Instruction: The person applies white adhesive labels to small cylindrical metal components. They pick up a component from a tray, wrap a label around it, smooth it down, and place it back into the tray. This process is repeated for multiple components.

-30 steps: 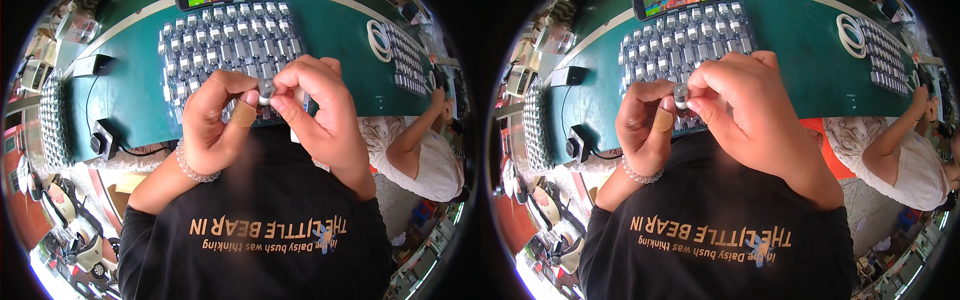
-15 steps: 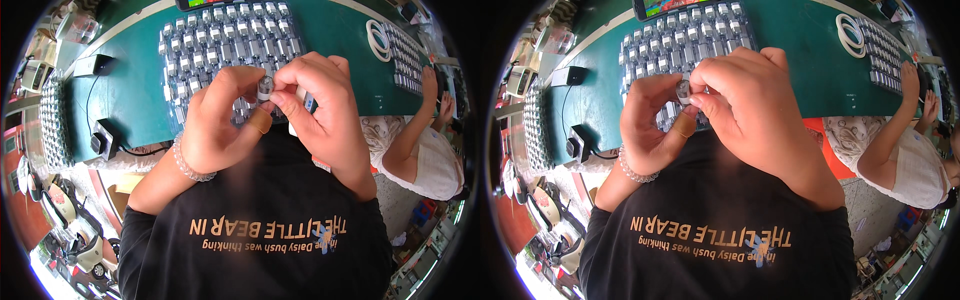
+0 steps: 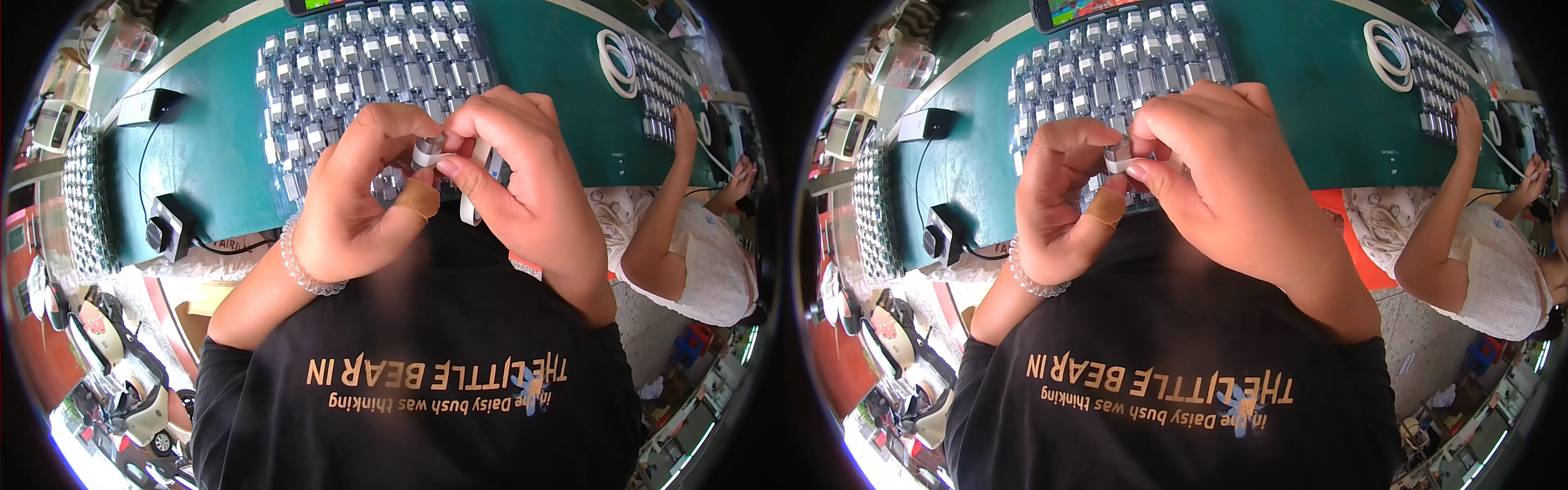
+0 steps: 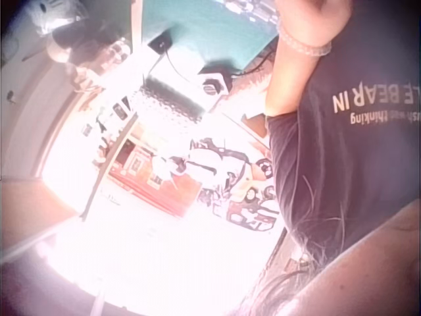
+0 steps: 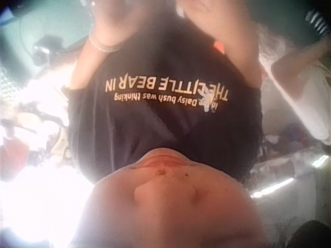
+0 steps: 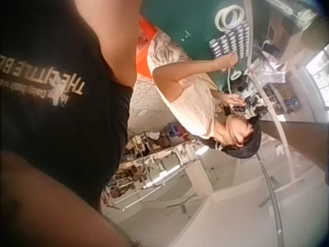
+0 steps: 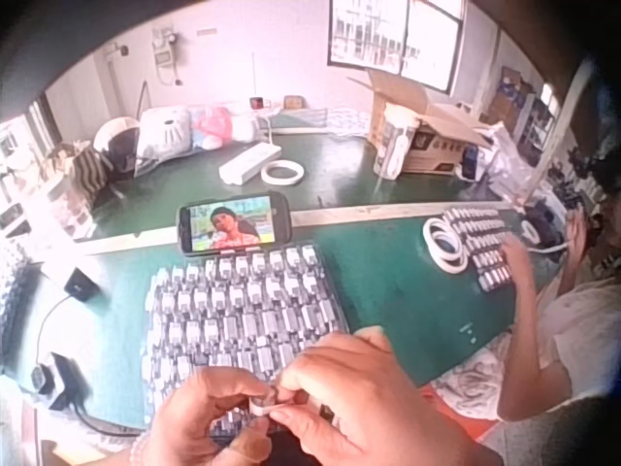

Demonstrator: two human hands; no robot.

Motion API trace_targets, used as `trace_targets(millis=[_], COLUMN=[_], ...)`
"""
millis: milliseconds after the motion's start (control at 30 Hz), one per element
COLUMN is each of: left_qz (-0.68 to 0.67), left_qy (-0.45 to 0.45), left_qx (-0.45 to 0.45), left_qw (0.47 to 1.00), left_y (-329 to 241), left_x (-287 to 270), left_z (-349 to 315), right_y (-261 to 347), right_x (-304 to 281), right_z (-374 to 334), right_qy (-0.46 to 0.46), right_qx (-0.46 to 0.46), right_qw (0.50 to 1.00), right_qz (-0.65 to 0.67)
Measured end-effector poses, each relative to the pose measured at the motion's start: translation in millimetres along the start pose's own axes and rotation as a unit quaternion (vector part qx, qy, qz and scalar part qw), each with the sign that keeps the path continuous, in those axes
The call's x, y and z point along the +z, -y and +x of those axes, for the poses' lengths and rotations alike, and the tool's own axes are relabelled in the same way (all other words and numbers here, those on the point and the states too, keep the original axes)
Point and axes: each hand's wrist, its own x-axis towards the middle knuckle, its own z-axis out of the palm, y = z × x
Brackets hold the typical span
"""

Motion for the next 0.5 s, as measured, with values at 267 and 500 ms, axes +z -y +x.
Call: trace_targets(millis=[267, 500], left_qz=[-0.087, -0.103], left_qy=[0.032, 0.044], left_qx=[-0.002, -0.023], left_qw=[0.996, 0.993], left_y=[-2.0, -2.3], left_x=[-2.3, -4.5], left_z=[0.3, -2.2], right_y=[-1.4, -1.5], right_x=[-4.2, -5.9], right_z=[1.0, 1.7], right_qy=[0.041, 0.040], right_qx=[0.017, 0.003], right_qw=[0.997, 0.998], right_qz=[0.065, 0.053])
